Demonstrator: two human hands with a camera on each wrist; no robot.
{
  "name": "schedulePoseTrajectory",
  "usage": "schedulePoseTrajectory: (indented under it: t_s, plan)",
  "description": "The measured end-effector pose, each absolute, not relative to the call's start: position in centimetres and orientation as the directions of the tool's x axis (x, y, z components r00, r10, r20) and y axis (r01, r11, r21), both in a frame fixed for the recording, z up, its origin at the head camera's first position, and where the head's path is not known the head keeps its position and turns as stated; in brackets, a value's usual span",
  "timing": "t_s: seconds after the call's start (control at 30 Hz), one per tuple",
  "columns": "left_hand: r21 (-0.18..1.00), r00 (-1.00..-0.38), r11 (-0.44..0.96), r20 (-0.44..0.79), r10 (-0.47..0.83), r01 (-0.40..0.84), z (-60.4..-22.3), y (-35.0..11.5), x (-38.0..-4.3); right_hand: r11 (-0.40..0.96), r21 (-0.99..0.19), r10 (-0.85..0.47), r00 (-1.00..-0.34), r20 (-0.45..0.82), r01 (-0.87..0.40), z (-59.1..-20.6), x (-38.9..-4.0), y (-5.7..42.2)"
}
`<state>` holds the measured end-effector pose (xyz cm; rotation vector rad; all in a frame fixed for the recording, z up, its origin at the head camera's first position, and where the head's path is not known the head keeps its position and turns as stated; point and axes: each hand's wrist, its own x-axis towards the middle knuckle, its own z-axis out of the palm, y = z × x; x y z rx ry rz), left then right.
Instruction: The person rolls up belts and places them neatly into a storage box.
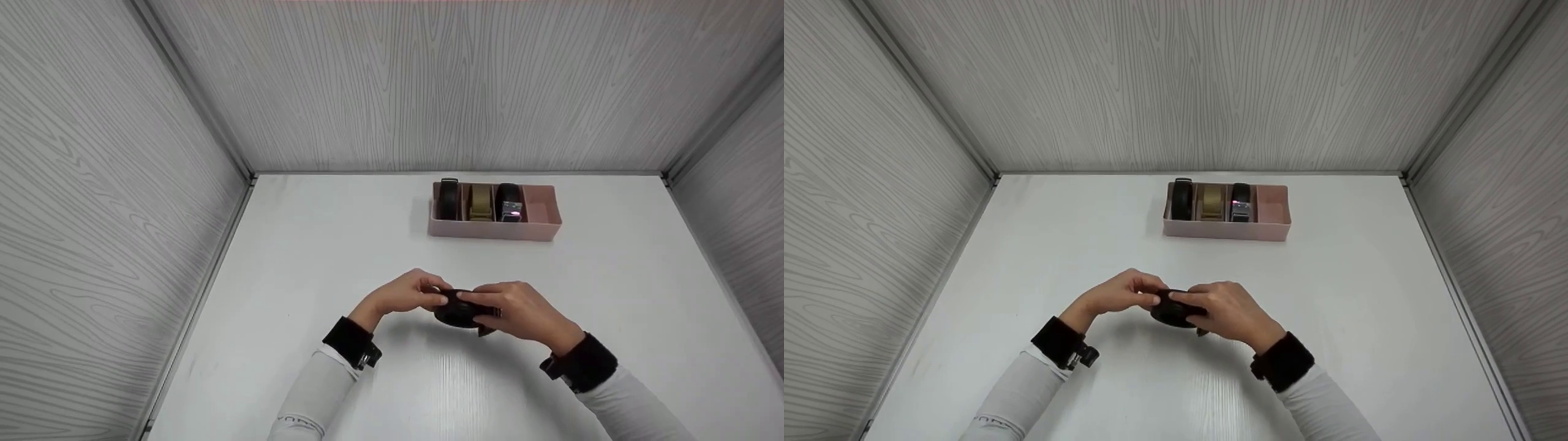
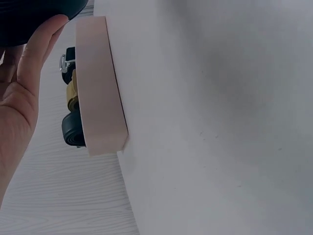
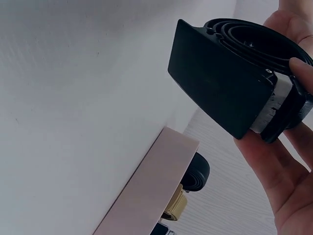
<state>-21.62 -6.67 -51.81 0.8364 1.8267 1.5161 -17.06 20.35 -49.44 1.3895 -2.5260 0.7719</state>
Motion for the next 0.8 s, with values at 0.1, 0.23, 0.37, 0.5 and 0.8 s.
schedulePoseTrajectory:
  t_s: [0.1, 0.23, 0.37, 0.5, 0.8]
  plan:
    - [0.978, -0.616, 0.157, -0.04, 0.787, 0.136, -52.3, -6.2, -21.9, 0.459, -0.41, -0.736, -0.596, 0.321, -0.788, -49.4, -17.3, 20.9]
    - [0.939, -0.658, 0.237, -0.016, 0.753, 0.248, -52.7, -5.5, -22.2, 0.511, -0.456, -0.713, -0.656, 0.249, -0.729, -49.3, -17.6, 21.8]
    - [0.838, -0.751, 0.399, 0.018, 0.661, 0.372, -52.7, -4.8, -22.9, 0.572, -0.445, -0.662, -0.708, 0.246, -0.689, -49.4, -18.2, 23.3]
    - [0.645, -0.853, 0.634, 0.055, 0.519, 0.427, -52.4, -4.3, -24.1, 0.64, -0.448, -0.575, -0.776, 0.26, -0.624, -49.6, -19.3, 25.1]
    - [0.338, -0.917, 0.852, 0.161, 0.366, 0.399, -53.1, -3.4, -26.9, 0.772, -0.475, -0.348, -0.906, 0.241, -0.423, -49.5, -20.9, 28.2]
